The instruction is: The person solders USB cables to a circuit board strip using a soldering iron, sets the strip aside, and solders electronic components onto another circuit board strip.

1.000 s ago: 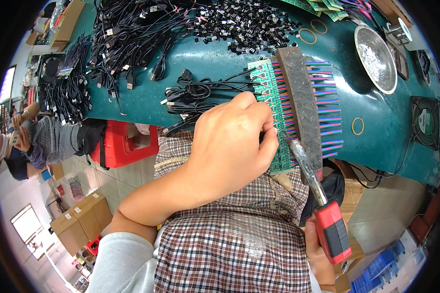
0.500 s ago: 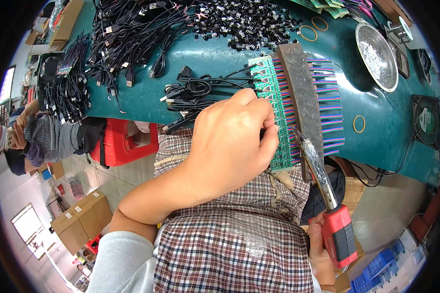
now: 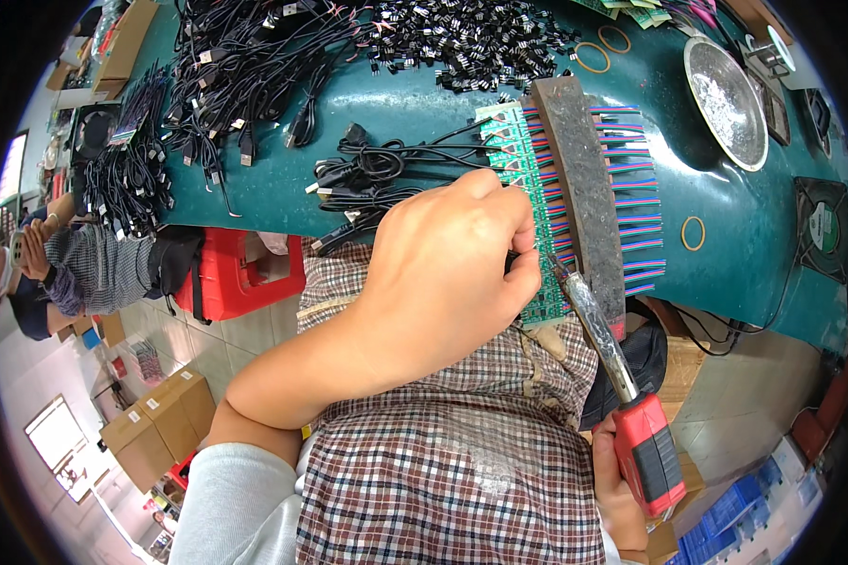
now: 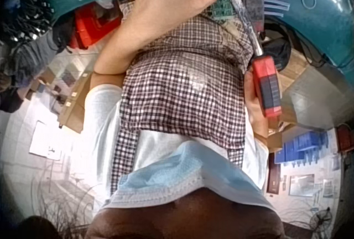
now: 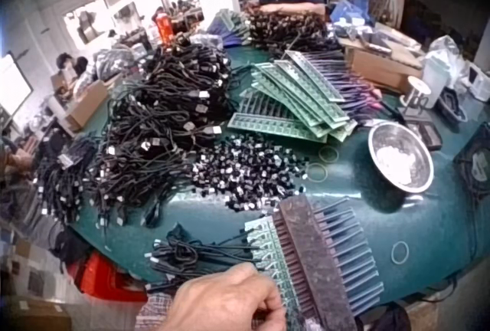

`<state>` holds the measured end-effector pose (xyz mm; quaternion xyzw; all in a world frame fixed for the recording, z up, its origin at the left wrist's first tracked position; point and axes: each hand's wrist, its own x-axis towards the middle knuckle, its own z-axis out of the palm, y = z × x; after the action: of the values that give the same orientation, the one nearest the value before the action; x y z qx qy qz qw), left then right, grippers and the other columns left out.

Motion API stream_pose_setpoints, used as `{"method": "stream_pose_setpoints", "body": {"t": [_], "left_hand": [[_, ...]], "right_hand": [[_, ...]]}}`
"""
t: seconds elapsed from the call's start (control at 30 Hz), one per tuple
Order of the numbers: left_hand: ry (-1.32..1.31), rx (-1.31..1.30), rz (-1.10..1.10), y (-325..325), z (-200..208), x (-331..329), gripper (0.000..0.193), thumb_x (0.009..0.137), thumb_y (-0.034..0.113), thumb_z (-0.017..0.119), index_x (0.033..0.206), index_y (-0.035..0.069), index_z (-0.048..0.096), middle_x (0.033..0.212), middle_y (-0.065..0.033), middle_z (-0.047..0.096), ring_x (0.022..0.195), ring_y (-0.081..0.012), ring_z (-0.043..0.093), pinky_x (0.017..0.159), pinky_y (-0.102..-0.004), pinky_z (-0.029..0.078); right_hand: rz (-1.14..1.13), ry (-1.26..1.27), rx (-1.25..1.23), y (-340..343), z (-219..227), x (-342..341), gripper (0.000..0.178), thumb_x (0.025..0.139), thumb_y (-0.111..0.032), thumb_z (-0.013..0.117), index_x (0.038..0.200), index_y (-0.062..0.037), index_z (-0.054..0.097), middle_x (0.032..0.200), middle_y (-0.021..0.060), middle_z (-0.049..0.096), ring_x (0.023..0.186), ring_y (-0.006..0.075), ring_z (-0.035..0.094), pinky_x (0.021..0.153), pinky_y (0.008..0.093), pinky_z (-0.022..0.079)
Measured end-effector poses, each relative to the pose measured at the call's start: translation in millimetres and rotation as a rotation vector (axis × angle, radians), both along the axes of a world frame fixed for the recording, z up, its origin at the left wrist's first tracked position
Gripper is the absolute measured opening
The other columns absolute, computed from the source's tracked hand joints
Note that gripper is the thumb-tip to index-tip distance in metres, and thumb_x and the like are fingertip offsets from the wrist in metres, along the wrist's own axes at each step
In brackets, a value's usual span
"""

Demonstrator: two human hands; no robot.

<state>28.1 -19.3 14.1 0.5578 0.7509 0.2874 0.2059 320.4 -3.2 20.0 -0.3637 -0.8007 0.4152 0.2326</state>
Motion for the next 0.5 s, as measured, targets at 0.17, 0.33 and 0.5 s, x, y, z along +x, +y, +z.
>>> {"method": "stream_pose_setpoints", "body": {"t": [0.17, 0.33, 0.5], "left_hand": [[0.0, 0.007, 0.0, -0.6, -2.3, 0.2, 0.013, 0.077, 0.006, 0.078, 0.083, 0.004, 0.067, 0.083, -0.009, 0.065, 0.076, -0.0247, 0.072, 0.066, -0.036, 0.057], [0.002, 0.02, -0.003, -0.3, -2.0, 0.9, 0.013, 0.076, 0.005, 0.078, 0.082, 0.004, 0.066, 0.082, -0.009, 0.064, 0.075, -0.0245, 0.071, 0.066, -0.0356, 0.057], [0.005, 0.02, -0.006, -0.4, -2.1, 1.4, 0.013, 0.076, 0.005, 0.077, 0.082, 0.003, 0.066, 0.082, -0.0088, 0.064, 0.074, -0.0245, 0.071, 0.065, -0.0354, 0.056]], "right_hand": [[0.0, -0.065, -0.01, 0.4, 2.5, -2.2, 0.021, 0.068, 0.005, 0.079, 0.085, 0.0026, 0.067, 0.079, 0.0145, 0.064, 0.064, 0.03, 0.064, 0.057, 0.0346, 0.051], [0.019, -0.032, 0.026, 0.4, -3.6, -1.0, 0.02, 0.069, 0.005, 0.078, 0.085, 0.0025, 0.066, 0.079, 0.0143, 0.064, 0.064, 0.0297, 0.064, 0.057, 0.0341, 0.051], [-0.019, -0.042, -0.066, -0.5, 2.4, -1.2, 0.02, 0.07, 0.005, 0.078, 0.086, 0.002, 0.066, 0.078, 0.0132, 0.063, 0.065, 0.0288, 0.064, 0.057, 0.0334, 0.05]]}}
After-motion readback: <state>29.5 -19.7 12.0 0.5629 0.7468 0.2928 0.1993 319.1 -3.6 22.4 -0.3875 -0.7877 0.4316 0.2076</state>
